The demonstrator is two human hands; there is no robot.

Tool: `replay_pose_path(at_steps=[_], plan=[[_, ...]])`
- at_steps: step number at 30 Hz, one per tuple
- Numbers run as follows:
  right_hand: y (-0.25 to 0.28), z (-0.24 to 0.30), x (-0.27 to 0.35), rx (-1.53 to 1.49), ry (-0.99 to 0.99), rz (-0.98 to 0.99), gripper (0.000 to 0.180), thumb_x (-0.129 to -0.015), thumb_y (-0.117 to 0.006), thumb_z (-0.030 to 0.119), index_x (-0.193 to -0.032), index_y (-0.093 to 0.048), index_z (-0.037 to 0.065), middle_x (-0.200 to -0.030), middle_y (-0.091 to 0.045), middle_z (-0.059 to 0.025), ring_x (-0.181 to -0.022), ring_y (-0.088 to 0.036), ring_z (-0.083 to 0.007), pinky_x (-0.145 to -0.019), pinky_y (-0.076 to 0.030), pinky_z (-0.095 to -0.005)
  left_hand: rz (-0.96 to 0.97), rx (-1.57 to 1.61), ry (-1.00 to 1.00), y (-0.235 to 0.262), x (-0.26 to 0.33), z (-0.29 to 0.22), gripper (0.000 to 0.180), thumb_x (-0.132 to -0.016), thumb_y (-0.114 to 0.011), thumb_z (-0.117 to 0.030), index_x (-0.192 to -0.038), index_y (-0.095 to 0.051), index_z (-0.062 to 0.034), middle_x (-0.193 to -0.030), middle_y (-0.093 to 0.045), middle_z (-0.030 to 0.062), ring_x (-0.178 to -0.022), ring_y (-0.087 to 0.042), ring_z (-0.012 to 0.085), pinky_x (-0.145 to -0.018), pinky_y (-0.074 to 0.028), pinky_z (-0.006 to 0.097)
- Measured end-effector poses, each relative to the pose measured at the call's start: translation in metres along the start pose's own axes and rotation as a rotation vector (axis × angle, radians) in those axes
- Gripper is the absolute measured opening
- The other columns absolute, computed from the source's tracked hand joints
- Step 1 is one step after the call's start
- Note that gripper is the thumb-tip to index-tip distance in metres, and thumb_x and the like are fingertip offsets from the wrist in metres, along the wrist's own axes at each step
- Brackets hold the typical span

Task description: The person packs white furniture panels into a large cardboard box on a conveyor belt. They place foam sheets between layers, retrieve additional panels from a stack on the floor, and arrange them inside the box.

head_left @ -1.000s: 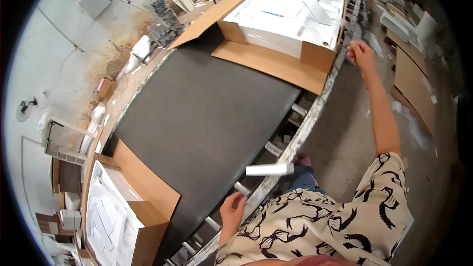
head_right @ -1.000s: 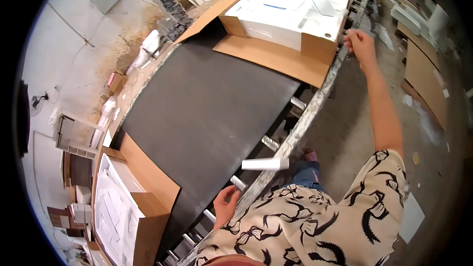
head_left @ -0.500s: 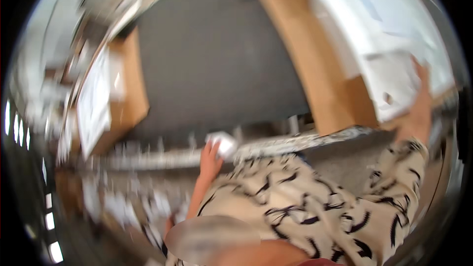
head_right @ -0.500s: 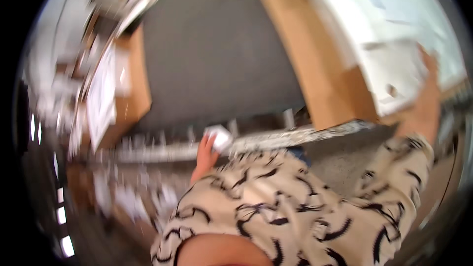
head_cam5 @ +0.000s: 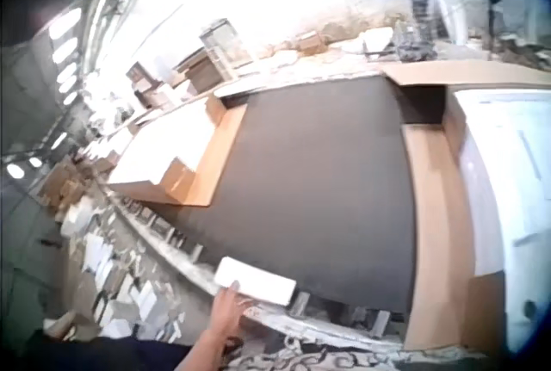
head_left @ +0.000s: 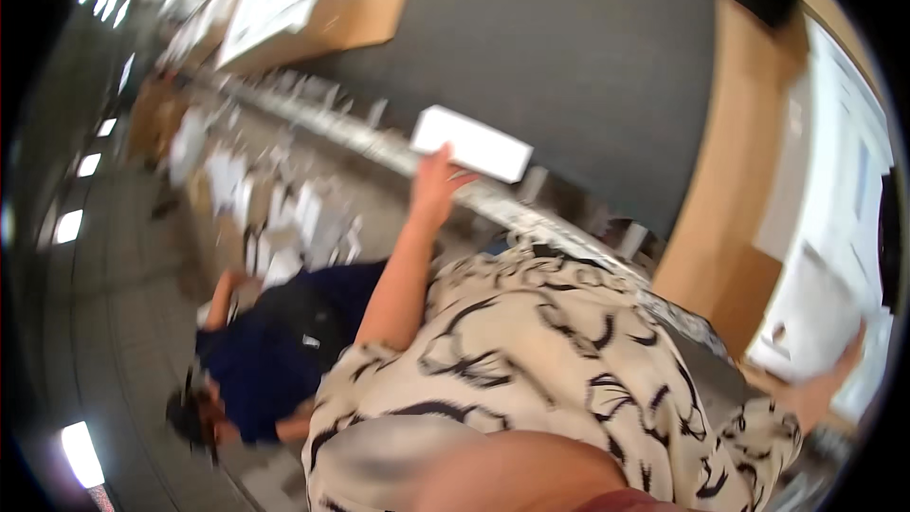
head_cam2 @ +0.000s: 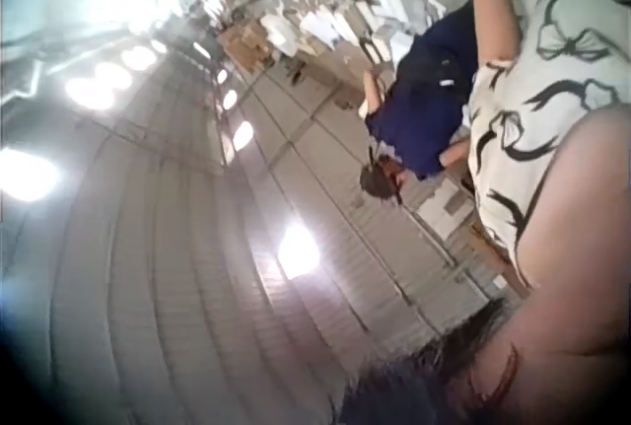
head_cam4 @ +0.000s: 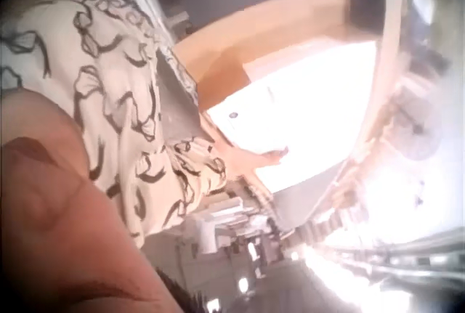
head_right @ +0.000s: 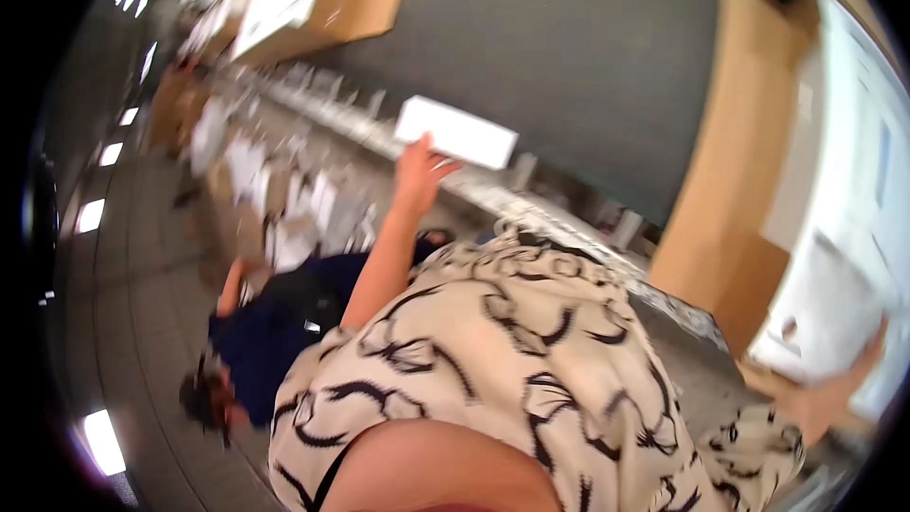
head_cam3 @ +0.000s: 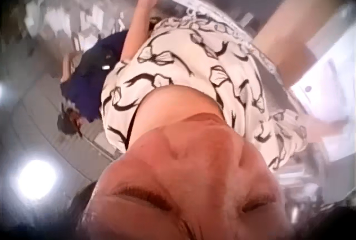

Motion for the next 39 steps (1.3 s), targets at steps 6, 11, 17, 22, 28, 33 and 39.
replay_pose_path(at_steps=[6,11,17,22,28,33,39], plan=[[0.083,0.162,0.041,-0.269,-0.320,-0.043,0.078,-0.068,-0.044,0.061,-0.136,-0.035,0.023,-0.137,-0.035,-0.0175,-0.127,-0.027,-0.0384,-0.101,-0.019,-0.0578,0.013,0.123,0.046,0.020,0.011,-0.020,0.044,-0.090,-0.047,-0.037,-0.119,-0.045,-0.0037,-0.112,-0.055,0.0115,-0.101,-0.053,0.0247,-0.080,-0.046,0.040],[0.158,0.223,0.061,-0.420,-0.403,-0.185,0.100,-0.060,-0.045,0.084,-0.134,-0.039,0.017,-0.142,-0.023,-0.0223,-0.131,-0.014,-0.0463,-0.101,-0.012,-0.0645,0.320,0.132,0.031,-0.049,0.002,-0.034,0.043,-0.091,-0.045,-0.038,-0.120,-0.046,-0.0062,-0.112,-0.056,0.0096,-0.098,-0.056,0.0234,-0.079,-0.048,0.041],[0.283,0.361,0.228,-1.121,0.582,0.124,0.048,-0.085,-0.055,0.046,-0.120,-0.055,0.012,-0.109,-0.061,-0.0101,-0.099,-0.058,-0.0230,-0.085,-0.046,-0.0346,0.721,0.073,-0.002,-0.119,0.040,-0.059,0.038,-0.091,-0.048,-0.030,-0.120,-0.045,-0.0069,-0.113,-0.056,0.0094,-0.100,-0.057,0.0247,-0.082,-0.050,0.042],[0.286,0.427,0.398,-0.991,1.056,-0.002,0.062,-0.078,-0.065,0.039,-0.124,-0.042,0.004,-0.117,-0.050,-0.0180,-0.102,-0.053,-0.0303,-0.085,-0.043,-0.0375,0.844,0.054,0.064,-0.158,0.062,-0.046,0.037,-0.090,-0.051,-0.022,-0.120,-0.041,-0.0030,-0.110,-0.057,0.0143,-0.093,-0.061,0.0277,-0.075,-0.054,0.043],[0.273,0.430,0.464,-0.858,0.827,0.053,0.071,-0.072,-0.068,0.029,-0.127,-0.036,-0.004,-0.124,-0.042,-0.0208,-0.110,-0.046,-0.0354,-0.092,-0.040,-0.0383,0.816,0.092,0.252,-0.154,0.088,-0.015,0.031,-0.091,-0.052,-0.025,-0.111,-0.047,-0.0031,-0.096,-0.061,0.0107,-0.078,-0.064,0.0212,-0.063,-0.056,0.034],[0.269,0.466,0.489,-1.084,0.721,0.264,0.066,-0.068,-0.068,0.027,-0.120,-0.042,-0.006,-0.111,-0.049,-0.0236,-0.102,-0.050,-0.0365,-0.088,-0.042,-0.0381,0.791,0.099,0.246,-0.108,0.074,-0.002,0.032,-0.089,-0.053,-0.018,-0.114,-0.045,-0.0001,-0.102,-0.059,0.0118,-0.085,-0.062,0.0212,-0.067,-0.055,0.033],[0.241,0.540,0.516,-1.117,0.790,0.401,0.068,-0.067,-0.075,0.019,-0.123,-0.042,0.001,-0.108,-0.050,-0.0174,-0.094,-0.054,-0.0295,-0.075,-0.048,-0.0351,0.640,0.006,0.153,-0.054,0.066,0.012,0.047,-0.082,-0.063,-0.010,-0.121,-0.040,-0.0003,-0.115,-0.053,0.0103,-0.104,-0.053,0.0185,-0.086,-0.046,0.033]])
Point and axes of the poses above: each hand's wrist, its own x-axis away from the middle knuckle, its own y-axis out of the back of the hand, z = x × y, the point moved 1 cm from there along -x, towards the middle knuckle
